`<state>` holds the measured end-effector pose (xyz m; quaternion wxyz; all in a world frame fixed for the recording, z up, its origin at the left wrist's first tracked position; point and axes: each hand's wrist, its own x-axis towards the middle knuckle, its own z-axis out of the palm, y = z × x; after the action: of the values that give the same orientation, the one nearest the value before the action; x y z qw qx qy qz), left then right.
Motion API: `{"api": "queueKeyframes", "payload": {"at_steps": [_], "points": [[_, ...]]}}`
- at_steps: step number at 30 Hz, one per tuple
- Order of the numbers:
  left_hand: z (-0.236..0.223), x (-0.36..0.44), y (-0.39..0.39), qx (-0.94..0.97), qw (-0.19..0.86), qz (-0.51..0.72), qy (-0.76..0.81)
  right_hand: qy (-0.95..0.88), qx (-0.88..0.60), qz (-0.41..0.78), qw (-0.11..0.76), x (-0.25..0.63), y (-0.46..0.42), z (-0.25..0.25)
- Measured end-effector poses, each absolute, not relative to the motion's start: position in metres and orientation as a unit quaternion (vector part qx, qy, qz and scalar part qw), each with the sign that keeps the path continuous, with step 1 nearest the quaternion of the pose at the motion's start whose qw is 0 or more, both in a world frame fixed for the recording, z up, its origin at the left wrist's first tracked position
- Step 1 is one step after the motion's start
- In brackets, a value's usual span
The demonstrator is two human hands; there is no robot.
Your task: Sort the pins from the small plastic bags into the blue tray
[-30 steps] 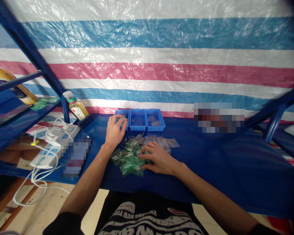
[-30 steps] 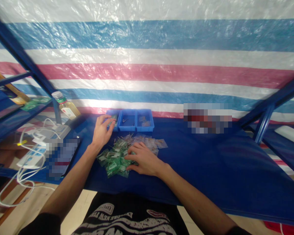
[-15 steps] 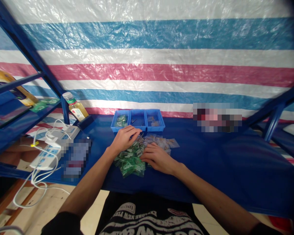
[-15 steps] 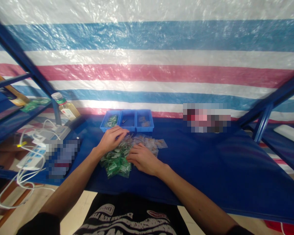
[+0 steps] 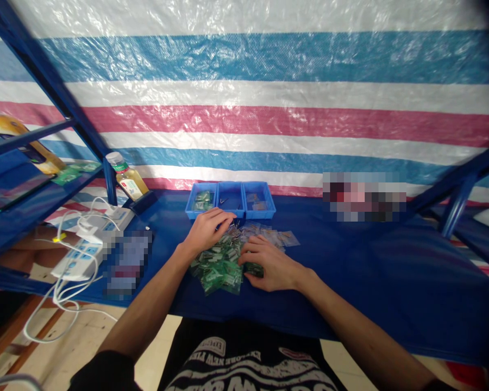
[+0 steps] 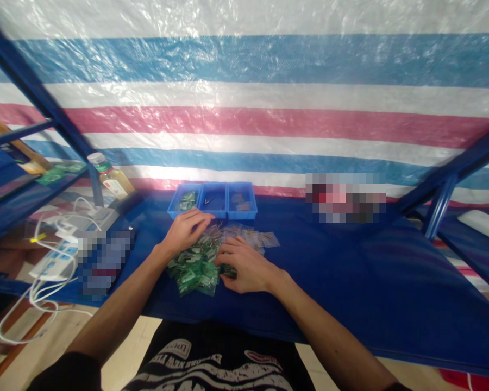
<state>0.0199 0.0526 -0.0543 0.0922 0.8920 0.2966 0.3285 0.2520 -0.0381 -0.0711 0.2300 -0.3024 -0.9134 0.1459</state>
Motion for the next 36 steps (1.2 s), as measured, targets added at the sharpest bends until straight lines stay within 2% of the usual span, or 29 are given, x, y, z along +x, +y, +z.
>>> {"api": "queueKeyframes", "payload": {"at_steps": [6,14,21,27,31,36], "points": [[-0.053,0.019,0.052,0.891,0.096,0.329,0.298,-0.912,-0.304,0.152,0.231,0.249,-0.039,-0.071],[-0.052,0.020,0.051,0.887,0.098,0.345,0.291,-0.886,-0.317,0.170,0.294,0.250,-0.038,-0.071],[-0.049,0.020,0.047,0.905,0.110,0.337,0.235,-0.786,-0.348,0.208,0.467,0.252,-0.034,-0.072],[-0.049,0.029,0.040,0.925,0.121,0.312,0.178,-0.667,-0.408,0.239,0.576,0.255,-0.033,-0.071],[-0.052,0.038,0.036,0.929,0.101,0.320,0.157,-0.602,-0.404,0.300,0.620,0.255,-0.032,-0.072],[-0.056,0.041,0.035,0.930,0.095,0.316,0.162,-0.585,-0.377,0.342,0.631,0.254,-0.032,-0.074]]}}
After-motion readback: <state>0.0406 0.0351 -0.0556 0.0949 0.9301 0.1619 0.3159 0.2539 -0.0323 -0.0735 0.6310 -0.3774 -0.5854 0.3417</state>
